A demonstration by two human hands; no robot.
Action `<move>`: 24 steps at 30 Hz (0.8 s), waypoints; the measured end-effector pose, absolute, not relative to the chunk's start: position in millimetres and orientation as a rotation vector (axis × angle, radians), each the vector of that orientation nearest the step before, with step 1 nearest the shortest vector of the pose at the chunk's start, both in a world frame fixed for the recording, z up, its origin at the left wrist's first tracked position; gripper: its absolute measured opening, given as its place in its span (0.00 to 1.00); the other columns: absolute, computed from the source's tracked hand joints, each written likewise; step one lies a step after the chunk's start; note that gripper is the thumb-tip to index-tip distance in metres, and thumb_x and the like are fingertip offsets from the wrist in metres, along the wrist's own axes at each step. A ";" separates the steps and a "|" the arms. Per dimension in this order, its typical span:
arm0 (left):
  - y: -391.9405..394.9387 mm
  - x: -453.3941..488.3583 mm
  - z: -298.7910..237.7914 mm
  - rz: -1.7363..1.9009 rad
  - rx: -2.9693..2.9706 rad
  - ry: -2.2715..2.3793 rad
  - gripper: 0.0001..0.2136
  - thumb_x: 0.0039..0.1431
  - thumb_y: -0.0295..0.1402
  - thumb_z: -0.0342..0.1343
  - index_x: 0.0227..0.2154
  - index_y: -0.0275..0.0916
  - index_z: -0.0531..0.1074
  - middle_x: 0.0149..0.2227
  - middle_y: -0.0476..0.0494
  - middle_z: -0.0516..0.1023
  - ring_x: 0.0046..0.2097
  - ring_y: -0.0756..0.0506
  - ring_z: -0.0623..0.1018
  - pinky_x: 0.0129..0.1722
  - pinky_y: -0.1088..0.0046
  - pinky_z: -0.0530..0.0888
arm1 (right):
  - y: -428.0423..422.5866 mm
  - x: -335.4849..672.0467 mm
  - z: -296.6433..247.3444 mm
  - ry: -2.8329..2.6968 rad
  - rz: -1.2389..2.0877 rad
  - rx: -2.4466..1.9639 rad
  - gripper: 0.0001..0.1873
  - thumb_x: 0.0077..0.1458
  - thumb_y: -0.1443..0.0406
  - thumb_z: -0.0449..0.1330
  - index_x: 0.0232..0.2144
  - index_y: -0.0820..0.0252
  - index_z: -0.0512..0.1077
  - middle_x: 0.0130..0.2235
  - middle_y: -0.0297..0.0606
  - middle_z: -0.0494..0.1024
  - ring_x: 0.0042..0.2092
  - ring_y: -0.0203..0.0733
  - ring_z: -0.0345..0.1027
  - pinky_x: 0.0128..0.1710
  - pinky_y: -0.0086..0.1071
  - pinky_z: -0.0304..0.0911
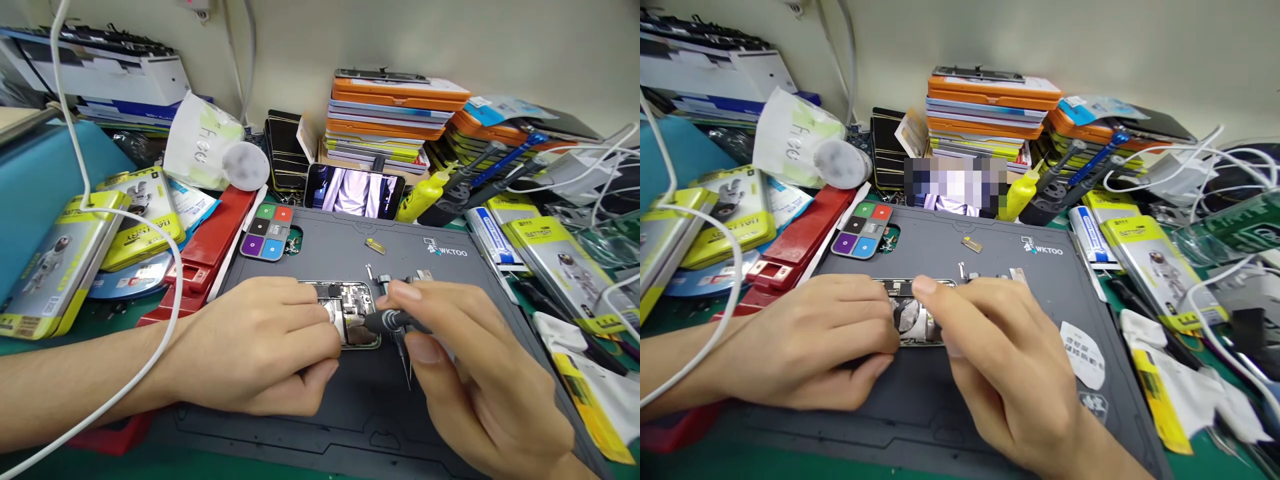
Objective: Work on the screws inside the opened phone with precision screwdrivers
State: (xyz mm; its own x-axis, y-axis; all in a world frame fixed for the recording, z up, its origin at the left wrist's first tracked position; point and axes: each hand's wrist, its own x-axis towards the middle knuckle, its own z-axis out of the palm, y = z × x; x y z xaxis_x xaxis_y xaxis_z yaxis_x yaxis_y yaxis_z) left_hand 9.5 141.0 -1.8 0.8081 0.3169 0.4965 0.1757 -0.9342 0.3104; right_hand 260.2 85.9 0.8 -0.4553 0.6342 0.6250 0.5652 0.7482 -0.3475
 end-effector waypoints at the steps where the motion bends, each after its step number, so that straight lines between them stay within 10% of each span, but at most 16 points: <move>1: 141.0 9.7 -2.1 0.825 2.745 0.381 0.08 0.63 0.25 0.55 0.28 0.36 0.72 0.27 0.47 0.72 0.30 0.46 0.68 0.31 0.65 0.64 | 86.0 259.9 1.0 -2.178 0.087 -0.898 0.44 0.58 0.83 0.57 0.73 0.57 0.61 0.56 0.41 0.75 0.56 0.42 0.70 0.62 0.39 0.64; 24: 143.0 6.3 -4.6 0.808 2.591 0.460 0.08 0.63 0.23 0.55 0.29 0.38 0.65 0.26 0.53 0.65 0.29 0.50 0.60 0.30 0.69 0.59 | 90.0 252.1 -3.1 -2.182 0.100 -0.914 0.42 0.59 0.82 0.62 0.71 0.61 0.60 0.54 0.39 0.77 0.56 0.37 0.70 0.63 0.34 0.61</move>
State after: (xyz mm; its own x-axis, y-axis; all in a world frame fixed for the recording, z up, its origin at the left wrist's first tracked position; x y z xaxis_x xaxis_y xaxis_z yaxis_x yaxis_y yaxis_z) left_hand 6.3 143.0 -4.6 0.7804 0.4141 0.4685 0.1919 -0.8717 0.4510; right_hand 252.1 90.0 -3.1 -0.4595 0.6396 0.6162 0.5806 0.7414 -0.3365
